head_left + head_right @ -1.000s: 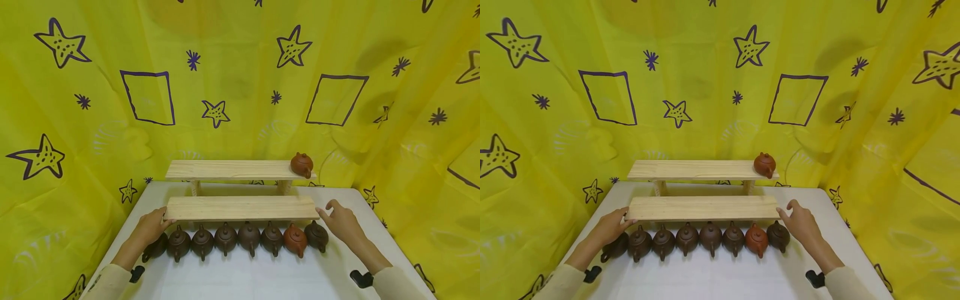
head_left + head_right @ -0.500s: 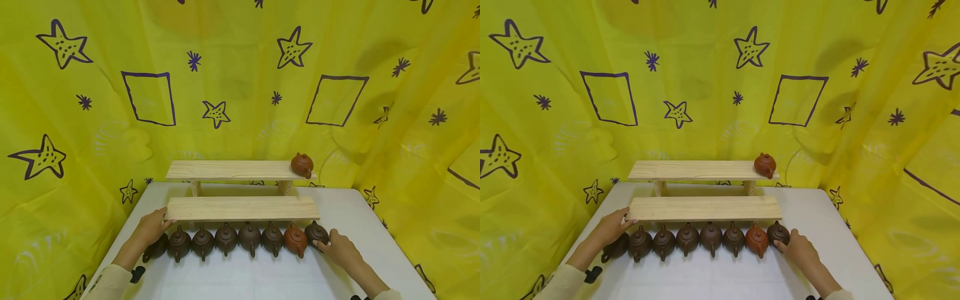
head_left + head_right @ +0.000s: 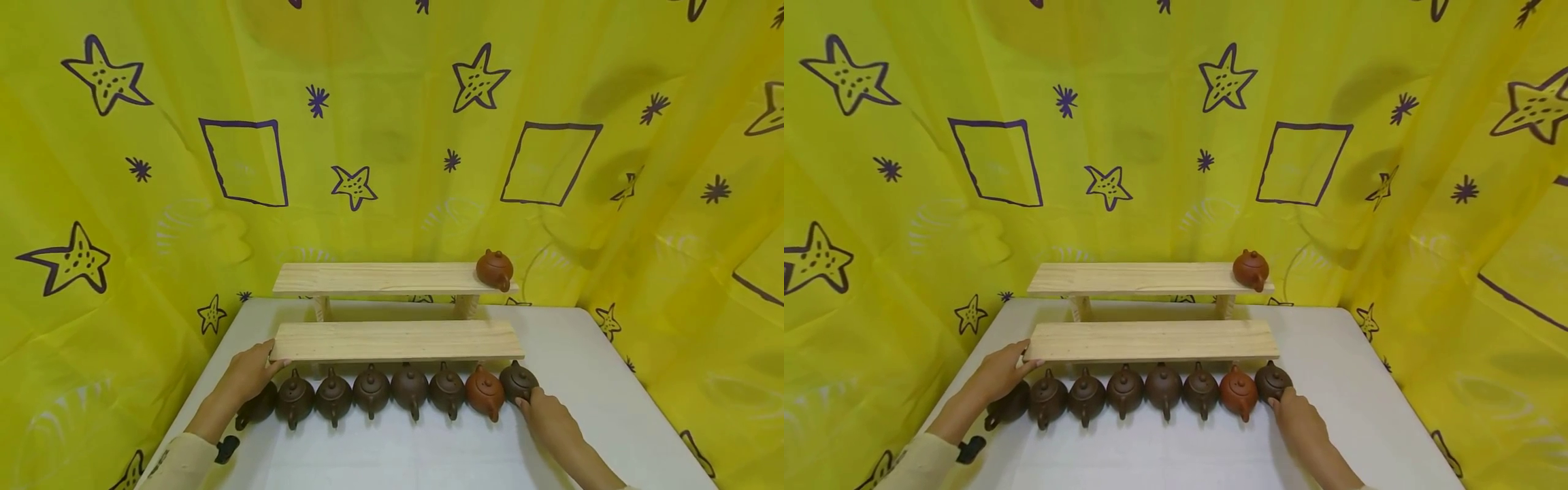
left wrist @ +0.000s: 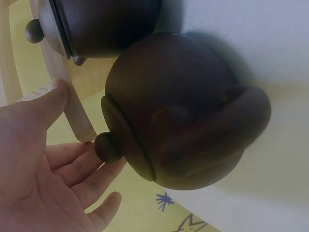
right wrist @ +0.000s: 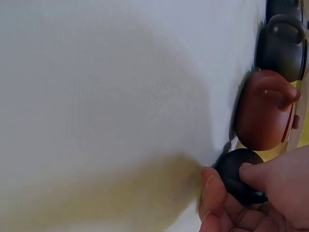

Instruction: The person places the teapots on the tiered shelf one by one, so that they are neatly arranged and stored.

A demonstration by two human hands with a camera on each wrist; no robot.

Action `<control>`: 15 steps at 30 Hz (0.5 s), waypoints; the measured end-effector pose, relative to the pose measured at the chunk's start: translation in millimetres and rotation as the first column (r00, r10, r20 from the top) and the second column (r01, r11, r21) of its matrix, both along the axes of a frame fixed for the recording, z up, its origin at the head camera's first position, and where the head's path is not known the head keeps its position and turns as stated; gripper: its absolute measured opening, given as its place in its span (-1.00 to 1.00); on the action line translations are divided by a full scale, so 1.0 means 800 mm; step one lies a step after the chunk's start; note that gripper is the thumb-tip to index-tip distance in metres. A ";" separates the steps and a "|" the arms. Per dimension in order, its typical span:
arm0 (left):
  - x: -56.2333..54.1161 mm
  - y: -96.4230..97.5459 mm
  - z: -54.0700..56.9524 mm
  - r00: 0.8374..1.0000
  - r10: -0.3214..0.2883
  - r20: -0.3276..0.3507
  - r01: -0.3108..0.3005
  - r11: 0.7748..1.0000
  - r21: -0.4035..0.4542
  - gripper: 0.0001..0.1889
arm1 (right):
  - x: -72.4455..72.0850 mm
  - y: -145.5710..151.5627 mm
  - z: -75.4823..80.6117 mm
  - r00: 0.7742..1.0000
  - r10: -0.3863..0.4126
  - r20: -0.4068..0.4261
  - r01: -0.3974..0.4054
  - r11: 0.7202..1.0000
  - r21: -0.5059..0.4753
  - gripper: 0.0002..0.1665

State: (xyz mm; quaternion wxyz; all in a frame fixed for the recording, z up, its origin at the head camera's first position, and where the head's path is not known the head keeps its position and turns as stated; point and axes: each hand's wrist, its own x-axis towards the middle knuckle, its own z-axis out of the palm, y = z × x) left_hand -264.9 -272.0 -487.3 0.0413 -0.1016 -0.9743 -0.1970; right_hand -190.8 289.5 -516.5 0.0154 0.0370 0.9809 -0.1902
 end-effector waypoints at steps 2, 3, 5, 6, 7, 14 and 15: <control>0.000 0.000 -0.002 1.000 -0.003 -0.002 0.003 1.000 -0.001 -0.54 | 0.002 -0.001 -0.002 1.000 -0.005 -0.014 0.005 1.000 -0.008 -0.60; 0.000 0.000 -0.002 1.000 -0.005 -0.006 0.005 1.000 -0.002 -0.54 | 0.003 -0.002 -0.002 1.000 -0.008 -0.019 0.008 1.000 -0.013 -0.61; 0.000 0.000 -0.002 1.000 -0.006 -0.010 0.006 1.000 -0.004 -0.54 | 0.003 -0.002 -0.004 0.999 -0.009 -0.031 0.009 1.000 -0.020 -0.61; -0.001 0.000 -0.002 1.000 -0.007 -0.014 0.007 1.000 -0.005 -0.55 | 0.004 -0.002 -0.005 0.999 -0.011 -0.037 0.010 1.000 -0.023 -0.61; -0.001 0.000 -0.002 1.000 -0.007 -0.015 0.006 1.000 -0.004 -0.54 | 0.004 -0.002 -0.005 0.999 -0.014 -0.042 0.013 1.000 -0.028 -0.60; -0.001 0.000 -0.001 1.000 -0.015 -0.016 0.015 1.000 -0.004 -0.47 | 0.007 0.001 -0.010 0.995 -0.038 -0.096 0.033 0.998 -0.056 -0.64; -0.001 -0.001 -0.001 1.000 -0.017 -0.018 0.017 1.000 -0.006 -0.46 | 0.007 0.001 -0.011 0.994 -0.043 -0.102 0.037 0.997 -0.063 -0.65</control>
